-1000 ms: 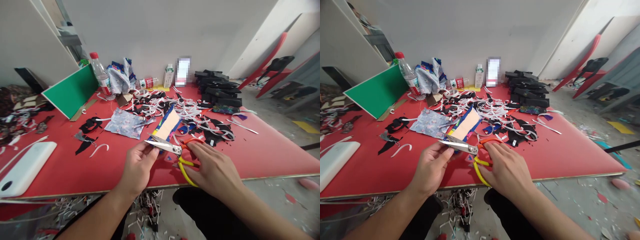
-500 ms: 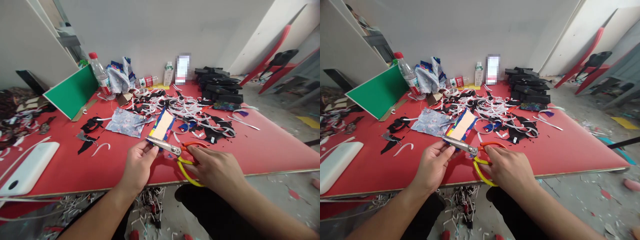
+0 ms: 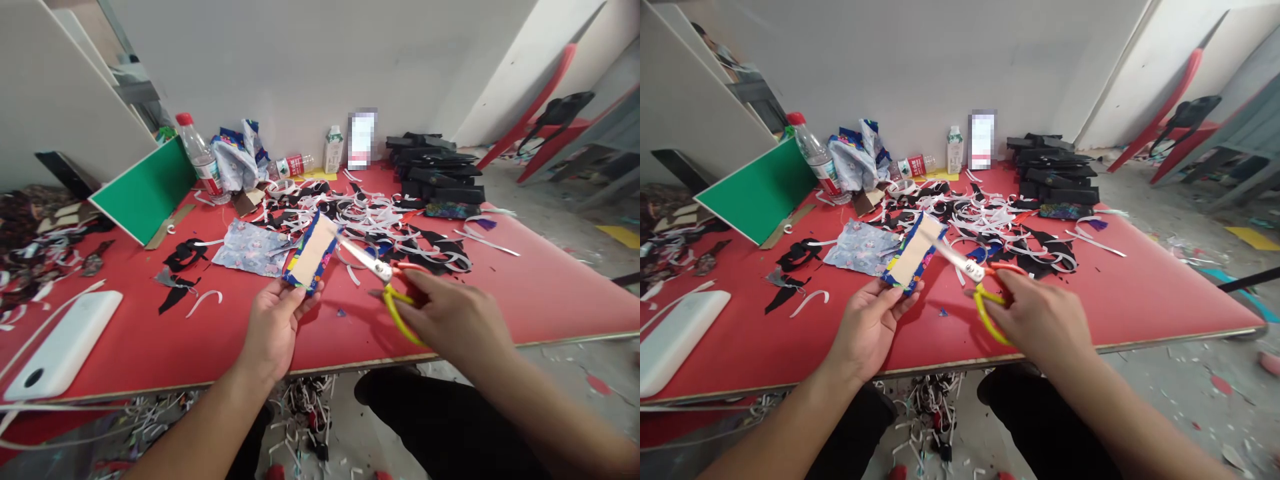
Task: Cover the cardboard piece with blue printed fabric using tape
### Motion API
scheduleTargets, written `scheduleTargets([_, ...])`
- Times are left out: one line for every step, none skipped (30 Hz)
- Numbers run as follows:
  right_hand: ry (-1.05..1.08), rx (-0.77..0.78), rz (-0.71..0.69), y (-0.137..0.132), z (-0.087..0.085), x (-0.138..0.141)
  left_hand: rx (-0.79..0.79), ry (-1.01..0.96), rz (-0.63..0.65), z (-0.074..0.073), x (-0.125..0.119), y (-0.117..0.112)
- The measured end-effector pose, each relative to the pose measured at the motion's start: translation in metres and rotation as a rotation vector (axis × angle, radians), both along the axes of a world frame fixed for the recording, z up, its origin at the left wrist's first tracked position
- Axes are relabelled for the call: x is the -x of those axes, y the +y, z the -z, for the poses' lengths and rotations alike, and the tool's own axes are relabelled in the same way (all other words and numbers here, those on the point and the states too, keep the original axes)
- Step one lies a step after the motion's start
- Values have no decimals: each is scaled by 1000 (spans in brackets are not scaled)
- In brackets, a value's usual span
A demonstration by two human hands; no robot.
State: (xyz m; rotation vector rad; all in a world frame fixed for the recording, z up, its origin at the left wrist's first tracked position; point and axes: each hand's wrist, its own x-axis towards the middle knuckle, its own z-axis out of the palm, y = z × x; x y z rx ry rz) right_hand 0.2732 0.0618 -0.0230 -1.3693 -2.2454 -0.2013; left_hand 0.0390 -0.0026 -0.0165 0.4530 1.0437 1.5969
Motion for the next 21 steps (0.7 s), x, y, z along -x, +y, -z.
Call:
scheduleTargets([-35,32,95,5,-1,-6,6,-12,0,0,1,0])
scheduleTargets([-81,76,157,10,-1,-12,9,-20,4,-1,2,-1])
scheduleTargets([-126,120,171,15,-1,-18,10,-25,10,-2,3,-1])
scheduleTargets([-161,150,152,20,-1,-23,10,-28,21,-2,3,-2])
scheduleTargets([-182,165,105,22,-1,-27,10,-30,30,-3,3,-3])
scheduleTargets([-187,160,38,24,-1,-29,10,-33,39,-3,2,-3])
scheduleTargets([-178,140,-29,23,-3,-30,11,-36,48,-4,1,-4])
scheduleTargets([-147,112,-85,21,-6,-29,13,-41,56,-4,-1,-5])
scheduleTargets([-93,87,-131,17,-9,-26,17,-46,64,-4,-3,-5])
scheduleTargets([-16,78,-156,11,-13,-20,23,-52,75,-4,-6,-6])
scheduleTargets([104,83,-165,5,-16,-12,29,-58,92,-4,-8,-6])
scheduleTargets([246,127,-182,-3,-19,-3,33,-62,116,-4,-11,-7])
scheduleTargets([411,234,-217,-10,-20,8,32,-64,147,-4,-13,-9])
scheduleTargets([584,405,-278,-17,-20,20,30,-64,187,-4,-16,-10])
scheduleTargets([744,614,-353,-23,-19,31,22,-61,229,-4,-18,-12])
scheduleTargets([897,786,-412,-27,-16,42,10,-55,270,-3,-20,-13])
scheduleTargets([1038,901,-436,-29,-13,52,-4,-44,304,-2,-21,-15])
scheduleTargets([1136,1010,-465,-30,-10,59,-19,-27,329,0,-21,-16])
scheduleTargets([1220,1093,-486,-30,-7,64,-33,-9,342,1,-22,-17])
scheduleTargets([1280,1153,-500,-29,-5,66,-42,8,346,3,-22,-17])
scheduleTargets([1316,1199,-509,-28,-4,67,-47,24,342,4,-22,-18])
